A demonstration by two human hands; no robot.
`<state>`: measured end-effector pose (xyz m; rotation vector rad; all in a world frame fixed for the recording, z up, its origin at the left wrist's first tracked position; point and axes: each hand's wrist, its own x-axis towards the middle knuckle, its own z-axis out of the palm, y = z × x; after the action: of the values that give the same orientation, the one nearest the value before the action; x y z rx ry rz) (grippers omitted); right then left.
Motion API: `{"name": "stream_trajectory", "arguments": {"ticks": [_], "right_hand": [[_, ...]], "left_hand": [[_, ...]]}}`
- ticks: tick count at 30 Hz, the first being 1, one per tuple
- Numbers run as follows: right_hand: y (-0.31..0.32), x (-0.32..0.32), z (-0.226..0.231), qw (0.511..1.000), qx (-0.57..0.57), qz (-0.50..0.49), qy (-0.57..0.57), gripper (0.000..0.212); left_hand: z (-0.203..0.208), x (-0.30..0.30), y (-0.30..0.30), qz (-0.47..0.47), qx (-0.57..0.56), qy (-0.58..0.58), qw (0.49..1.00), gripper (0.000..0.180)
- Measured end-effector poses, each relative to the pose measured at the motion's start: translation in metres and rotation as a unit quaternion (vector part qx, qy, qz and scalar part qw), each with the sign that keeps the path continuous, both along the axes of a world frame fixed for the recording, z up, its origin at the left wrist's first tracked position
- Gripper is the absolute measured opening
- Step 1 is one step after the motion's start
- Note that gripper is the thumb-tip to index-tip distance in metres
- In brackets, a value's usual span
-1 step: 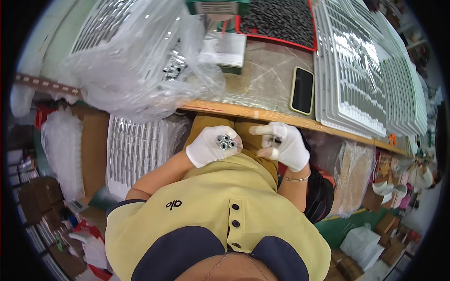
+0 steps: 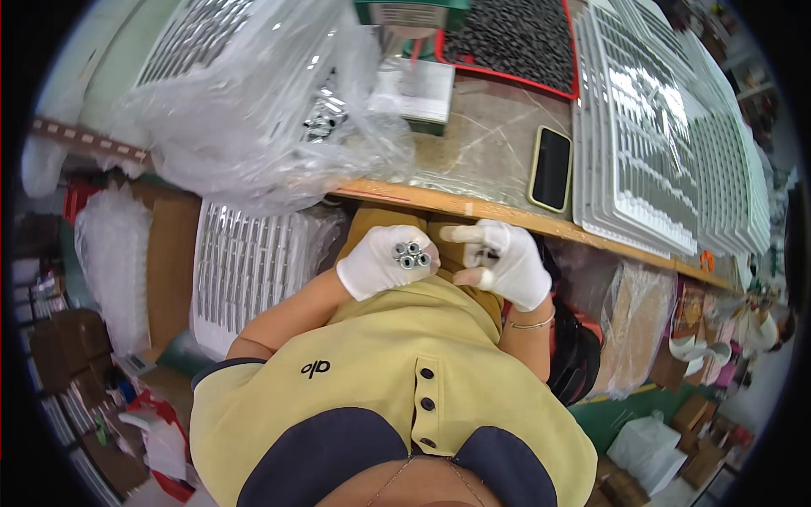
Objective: Assembling small metal components using manual pressure and packaging them into plastic bags.
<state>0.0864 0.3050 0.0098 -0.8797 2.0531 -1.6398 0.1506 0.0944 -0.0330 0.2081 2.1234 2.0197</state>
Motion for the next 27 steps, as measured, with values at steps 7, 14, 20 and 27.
{"name": "stream_trajectory", "arguments": {"ticks": [7,14,20,27], "right_hand": [[-0.088,0.029,-0.012,0.972,0.048,0.032,0.226,0.035],[-0.105,0.019,-0.029,0.995,0.090,-0.022,0.020,0.031],[-0.099,-0.047,-0.068,0.982,0.101,-0.139,0.074,0.019],[-0.079,-0.077,-0.086,0.947,0.168,-0.218,0.163,0.026]], "left_hand": [[-0.001,0.054,-0.049,0.097,-0.205,0.073,0.971,0.034],[-0.018,0.190,-0.148,0.332,-0.171,-0.125,0.919,0.048],[-0.063,0.354,-0.244,0.435,-0.320,-0.303,0.785,0.045],[-0.094,0.372,-0.227,0.285,-0.438,-0.392,0.757,0.059]]}}
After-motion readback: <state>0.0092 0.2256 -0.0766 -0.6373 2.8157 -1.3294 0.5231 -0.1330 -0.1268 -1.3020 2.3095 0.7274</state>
